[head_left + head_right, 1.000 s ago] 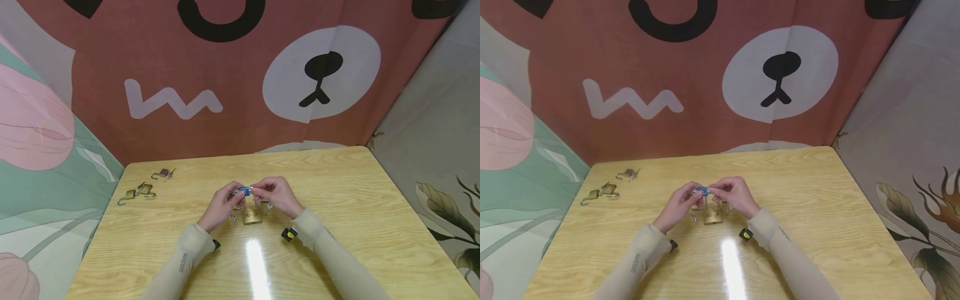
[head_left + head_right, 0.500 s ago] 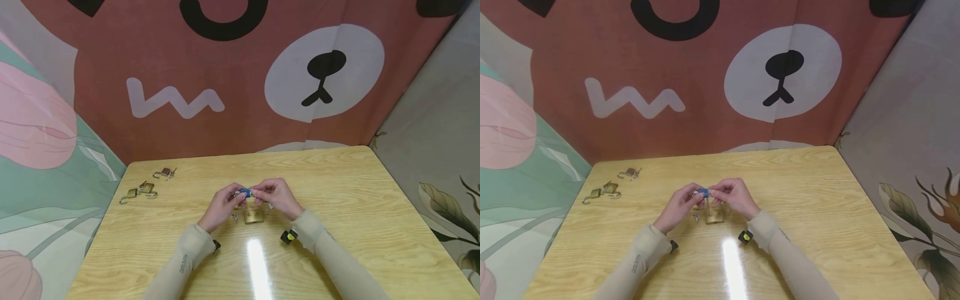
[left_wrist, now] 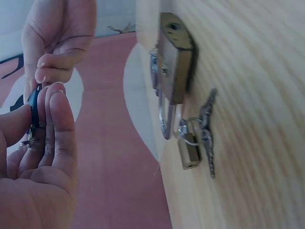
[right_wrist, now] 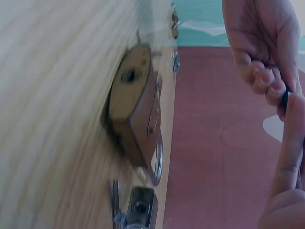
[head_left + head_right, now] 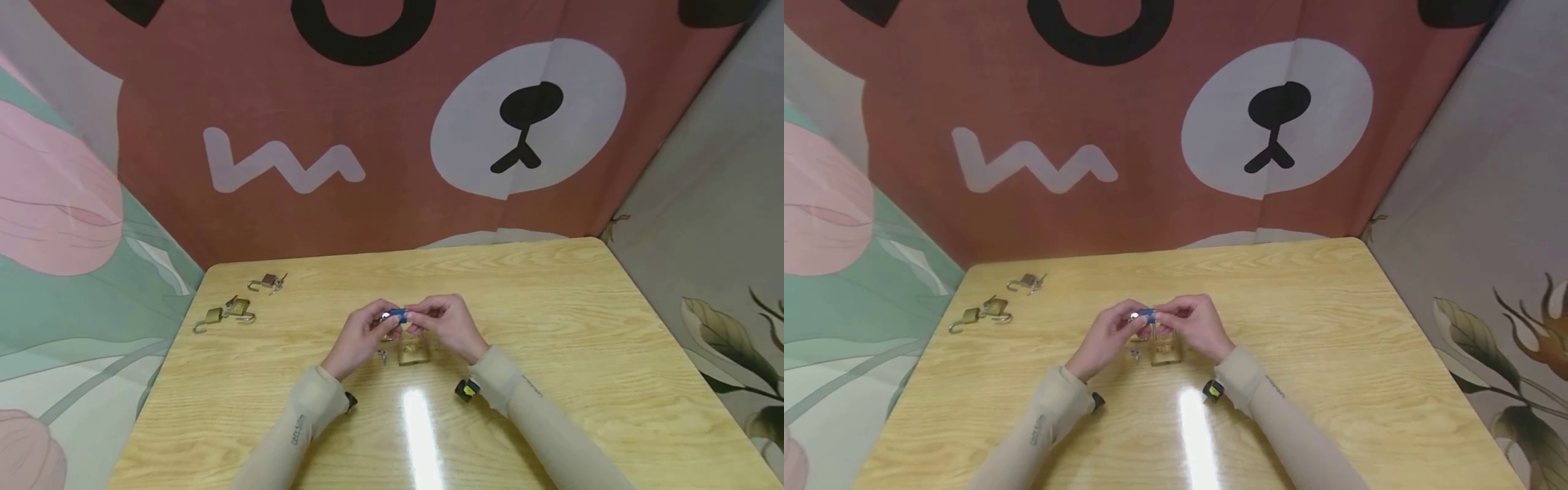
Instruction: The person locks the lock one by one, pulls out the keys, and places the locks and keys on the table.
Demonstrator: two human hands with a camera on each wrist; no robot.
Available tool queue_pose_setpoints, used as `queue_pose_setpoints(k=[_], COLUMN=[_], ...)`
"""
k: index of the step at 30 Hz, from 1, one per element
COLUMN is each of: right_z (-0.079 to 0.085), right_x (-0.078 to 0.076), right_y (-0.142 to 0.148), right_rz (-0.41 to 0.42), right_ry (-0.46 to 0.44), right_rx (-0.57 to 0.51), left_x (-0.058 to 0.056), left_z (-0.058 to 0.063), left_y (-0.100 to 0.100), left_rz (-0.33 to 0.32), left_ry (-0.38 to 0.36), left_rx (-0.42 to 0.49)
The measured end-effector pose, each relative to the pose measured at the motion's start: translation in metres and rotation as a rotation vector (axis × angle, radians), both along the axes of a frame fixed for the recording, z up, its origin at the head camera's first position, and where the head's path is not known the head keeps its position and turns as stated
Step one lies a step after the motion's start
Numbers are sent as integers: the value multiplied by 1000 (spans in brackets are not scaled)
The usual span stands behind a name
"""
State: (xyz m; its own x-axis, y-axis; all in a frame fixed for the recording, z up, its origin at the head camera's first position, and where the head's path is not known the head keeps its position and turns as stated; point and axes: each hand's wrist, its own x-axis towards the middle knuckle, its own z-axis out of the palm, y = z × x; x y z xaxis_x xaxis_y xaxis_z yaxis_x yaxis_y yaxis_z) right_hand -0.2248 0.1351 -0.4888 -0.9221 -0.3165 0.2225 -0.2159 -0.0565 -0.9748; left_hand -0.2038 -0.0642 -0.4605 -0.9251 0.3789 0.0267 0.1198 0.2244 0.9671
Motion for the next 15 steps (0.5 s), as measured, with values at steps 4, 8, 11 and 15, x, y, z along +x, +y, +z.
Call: queue_pose_setpoints(k=[4,8,11,15], right_z=[-1,16,31,25], right_x=[-2,6,12,8], right_y=[2,2,-1,0], right_rz=[22,44,46,-10], right_ry=[0,48,119,185], right_rx=[55,156,230,326], left_x=[-4,-10,-10,-10], left_z=[-7,-18,-16,-15], left_y=[-2,-4,-4,-5], left_rz=[-18,-30,-34,-50], left_ry=[1,5,13,19], left_rx=[9,18,11,15])
